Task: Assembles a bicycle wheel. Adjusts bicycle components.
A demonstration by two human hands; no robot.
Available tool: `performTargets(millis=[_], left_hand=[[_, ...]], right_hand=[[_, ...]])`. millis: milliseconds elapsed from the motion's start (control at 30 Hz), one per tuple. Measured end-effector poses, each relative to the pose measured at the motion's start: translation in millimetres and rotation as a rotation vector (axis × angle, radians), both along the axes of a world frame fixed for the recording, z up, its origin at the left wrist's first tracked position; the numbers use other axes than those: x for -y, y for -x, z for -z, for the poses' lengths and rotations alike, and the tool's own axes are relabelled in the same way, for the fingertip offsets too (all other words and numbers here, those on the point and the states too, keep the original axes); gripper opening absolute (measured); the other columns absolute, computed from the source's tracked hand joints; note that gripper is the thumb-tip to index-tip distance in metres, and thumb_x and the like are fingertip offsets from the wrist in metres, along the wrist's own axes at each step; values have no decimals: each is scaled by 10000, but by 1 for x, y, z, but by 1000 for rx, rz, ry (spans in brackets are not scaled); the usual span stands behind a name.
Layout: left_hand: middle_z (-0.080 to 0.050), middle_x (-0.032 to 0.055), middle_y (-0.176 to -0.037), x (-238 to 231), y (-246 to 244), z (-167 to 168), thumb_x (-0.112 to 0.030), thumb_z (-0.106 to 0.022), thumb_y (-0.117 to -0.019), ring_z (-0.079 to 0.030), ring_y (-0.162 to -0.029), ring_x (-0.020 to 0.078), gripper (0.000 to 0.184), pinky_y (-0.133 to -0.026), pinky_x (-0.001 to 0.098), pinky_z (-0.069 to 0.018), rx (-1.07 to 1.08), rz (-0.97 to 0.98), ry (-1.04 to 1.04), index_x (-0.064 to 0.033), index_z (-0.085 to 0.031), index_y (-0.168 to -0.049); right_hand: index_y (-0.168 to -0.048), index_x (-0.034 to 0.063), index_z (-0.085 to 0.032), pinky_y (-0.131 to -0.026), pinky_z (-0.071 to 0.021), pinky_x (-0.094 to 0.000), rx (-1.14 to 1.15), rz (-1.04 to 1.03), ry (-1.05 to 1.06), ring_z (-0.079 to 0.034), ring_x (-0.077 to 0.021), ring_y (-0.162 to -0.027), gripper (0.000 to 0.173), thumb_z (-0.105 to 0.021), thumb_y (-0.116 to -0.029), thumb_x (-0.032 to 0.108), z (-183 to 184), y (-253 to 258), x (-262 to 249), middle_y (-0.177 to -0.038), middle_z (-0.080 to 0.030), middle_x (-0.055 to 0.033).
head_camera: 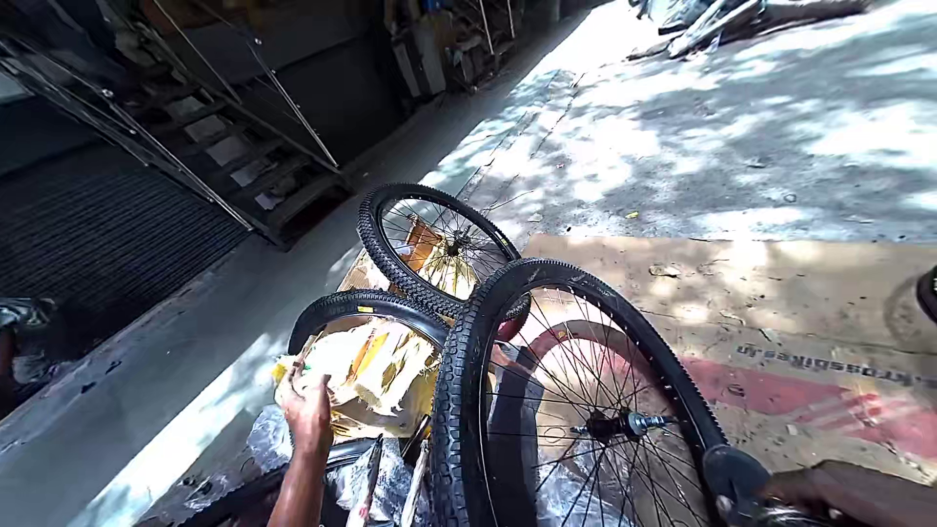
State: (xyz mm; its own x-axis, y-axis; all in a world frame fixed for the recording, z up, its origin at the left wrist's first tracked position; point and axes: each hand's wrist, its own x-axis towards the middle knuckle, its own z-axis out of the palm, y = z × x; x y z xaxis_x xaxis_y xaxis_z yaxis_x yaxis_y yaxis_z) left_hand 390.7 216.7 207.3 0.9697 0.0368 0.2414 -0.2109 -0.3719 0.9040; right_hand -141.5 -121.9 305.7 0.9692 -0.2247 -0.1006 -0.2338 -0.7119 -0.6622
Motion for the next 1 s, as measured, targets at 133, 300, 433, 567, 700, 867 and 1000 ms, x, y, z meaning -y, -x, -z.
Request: performTargets(millis=[133,300,433,567,700,867,1000], left_hand=[[-602,52,-1441,62,126,-61,-543,-221,-1094,-585,-1301,192,642,-1072,437,-484,-312,632,173,-121,-516,-1477],[-642,127,-1323,124,224,-109,-238,-803,-885,-696,-1029,252,866,-834,443,-612,-380,814,52,-248,-319,-1603],[-594,120,-1399,143,273,-149,-230,-847,-839,-683,-1103,274,1015,-871,499,-611,-239,898,-117,-315,-218,-1632],[-610,102,-1387,169,322,-175,-474,-865,-778,-678,-1112,291,1065,-879,604,-569,21,890,-349,-376,-231,-1627],[-568,92,-1436,201,365,-193,-609,-804,-767,-656,-1148,279,1061,-904,614,-551,139,934,-412,-333,-249,-1628],[-569,86,-1330,239,416,-209,-700,-768,-723,-675,-1034,227,1085,-809,543,-605,186,1009,-424,-358,-268,-1624],[-565,81,-1328,259,440,-215,-714,-745,-734,-652,-1057,232,1063,-811,548,-581,222,1049,-466,-373,-271,-1622]], right_hand=[[-1232,234,-702,-641,-625,-413,10,189,-57,-710,-160,-721,352,-682,-954,448,24,15,3,-995,-739,-4],[-1320,113,-628,-627,-615,-367,-81,366,-546,-687,-193,-691,330,-665,-1016,235,36,23,9,-1003,-705,-82],[-1333,38,-563,-609,-567,-333,133,726,-874,-636,-167,-663,298,-566,-1066,172,96,23,19,-895,-662,-111],[-1367,76,-544,-591,-558,-312,342,1057,-1143,-655,-181,-683,310,-538,-1081,197,161,19,39,-955,-672,-130],[-1405,79,-500,-600,-559,-292,498,1029,-1391,-637,-150,-674,316,-433,-1103,142,177,30,39,-945,-656,-96],[-1263,61,-587,-579,-560,-324,574,1075,-1477,-633,-179,-651,238,-528,-1033,51,192,41,58,-888,-667,-116],[-1279,66,-598,-581,-556,-324,594,1070,-1485,-636,-182,-673,266,-527,-1024,38,198,53,67,-917,-668,-116]])
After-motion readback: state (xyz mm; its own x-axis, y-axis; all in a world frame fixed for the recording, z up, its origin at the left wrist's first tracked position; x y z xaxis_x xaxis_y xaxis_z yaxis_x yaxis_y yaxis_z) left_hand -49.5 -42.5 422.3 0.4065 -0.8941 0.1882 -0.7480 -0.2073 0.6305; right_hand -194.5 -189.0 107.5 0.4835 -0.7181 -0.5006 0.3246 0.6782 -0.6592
